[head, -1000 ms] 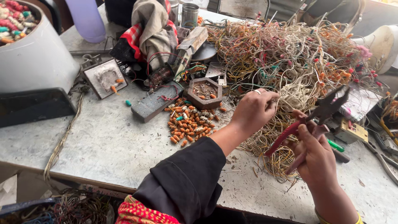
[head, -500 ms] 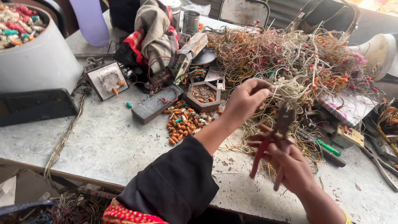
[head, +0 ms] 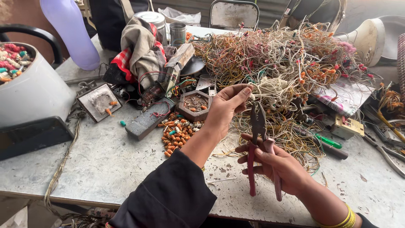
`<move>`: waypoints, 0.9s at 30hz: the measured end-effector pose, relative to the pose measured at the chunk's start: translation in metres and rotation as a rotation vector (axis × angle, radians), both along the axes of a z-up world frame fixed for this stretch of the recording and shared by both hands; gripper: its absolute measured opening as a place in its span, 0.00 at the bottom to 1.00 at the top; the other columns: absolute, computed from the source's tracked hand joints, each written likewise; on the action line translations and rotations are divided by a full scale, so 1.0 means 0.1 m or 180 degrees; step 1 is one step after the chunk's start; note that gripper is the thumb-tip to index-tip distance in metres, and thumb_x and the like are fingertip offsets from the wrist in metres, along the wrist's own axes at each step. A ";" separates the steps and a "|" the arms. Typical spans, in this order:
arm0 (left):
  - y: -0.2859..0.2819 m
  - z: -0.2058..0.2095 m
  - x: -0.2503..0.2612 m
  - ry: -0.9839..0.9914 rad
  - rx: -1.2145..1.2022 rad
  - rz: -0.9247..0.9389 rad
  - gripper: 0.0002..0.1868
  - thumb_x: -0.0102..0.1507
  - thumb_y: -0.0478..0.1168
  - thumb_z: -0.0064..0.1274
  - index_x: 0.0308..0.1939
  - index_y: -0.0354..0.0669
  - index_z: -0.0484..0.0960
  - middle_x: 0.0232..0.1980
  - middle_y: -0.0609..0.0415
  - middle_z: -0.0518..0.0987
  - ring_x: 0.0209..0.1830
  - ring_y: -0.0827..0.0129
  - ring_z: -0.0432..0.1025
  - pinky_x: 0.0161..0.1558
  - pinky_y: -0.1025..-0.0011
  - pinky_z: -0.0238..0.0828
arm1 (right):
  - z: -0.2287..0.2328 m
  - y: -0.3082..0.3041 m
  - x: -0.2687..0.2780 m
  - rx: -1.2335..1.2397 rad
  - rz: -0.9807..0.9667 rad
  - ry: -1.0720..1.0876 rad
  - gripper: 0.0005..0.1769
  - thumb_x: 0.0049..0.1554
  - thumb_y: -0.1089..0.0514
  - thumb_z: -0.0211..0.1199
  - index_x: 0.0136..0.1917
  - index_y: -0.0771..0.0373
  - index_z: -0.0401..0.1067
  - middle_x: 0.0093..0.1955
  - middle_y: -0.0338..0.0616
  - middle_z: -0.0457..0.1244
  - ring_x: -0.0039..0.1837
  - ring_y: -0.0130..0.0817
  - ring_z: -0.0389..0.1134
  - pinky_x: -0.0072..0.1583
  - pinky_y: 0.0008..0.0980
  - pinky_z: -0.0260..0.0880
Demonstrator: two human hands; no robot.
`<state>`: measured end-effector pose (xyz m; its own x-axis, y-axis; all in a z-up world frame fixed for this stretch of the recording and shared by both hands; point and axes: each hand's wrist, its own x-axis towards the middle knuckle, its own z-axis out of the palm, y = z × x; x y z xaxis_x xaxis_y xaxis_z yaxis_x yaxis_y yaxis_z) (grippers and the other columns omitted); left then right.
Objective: The person uses pliers to cut small orange plastic beads off tangled wires. The person repeatedly picks up wire strands, positions the pliers, and snips the beads, dropping them onto the table.
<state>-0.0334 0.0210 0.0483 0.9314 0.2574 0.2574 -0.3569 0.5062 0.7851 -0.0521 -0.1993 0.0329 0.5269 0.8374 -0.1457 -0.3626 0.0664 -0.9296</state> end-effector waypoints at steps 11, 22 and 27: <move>-0.13 0.03 -0.20 -0.0198 0.1276 0.0202 0.11 0.69 0.42 0.57 0.49 0.38 0.82 0.40 0.59 0.82 0.35 0.81 0.73 0.38 0.78 0.73 | -0.05 -0.05 0.05 -0.0406 -0.0443 -0.0126 0.34 0.62 0.54 0.54 0.81 0.53 0.57 0.64 0.44 0.62 0.60 0.33 0.64 0.61 0.47 0.72; -0.03 0.00 -0.14 0.0118 0.0306 0.0061 0.11 0.67 0.39 0.57 0.49 0.36 0.80 0.42 0.54 0.83 0.40 0.74 0.79 0.45 0.74 0.80 | 0.05 -0.02 -0.03 -0.0467 -0.0255 -0.0241 0.36 0.60 0.52 0.56 0.80 0.53 0.55 0.73 0.43 0.61 0.65 0.35 0.65 0.62 0.47 0.72; -0.04 0.05 -0.19 -0.0012 0.0442 0.0144 0.11 0.67 0.39 0.58 0.49 0.36 0.80 0.42 0.55 0.83 0.40 0.76 0.79 0.45 0.74 0.80 | 0.05 -0.05 -0.01 -0.0467 -0.0230 -0.0205 0.36 0.59 0.52 0.56 0.80 0.53 0.56 0.72 0.42 0.61 0.65 0.34 0.65 0.62 0.46 0.73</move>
<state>-0.0523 0.0169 0.0535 0.9186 0.2608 0.2969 -0.3799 0.3761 0.8451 -0.0536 -0.2045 0.0375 0.5972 0.7691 -0.2277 -0.3012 -0.0480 -0.9524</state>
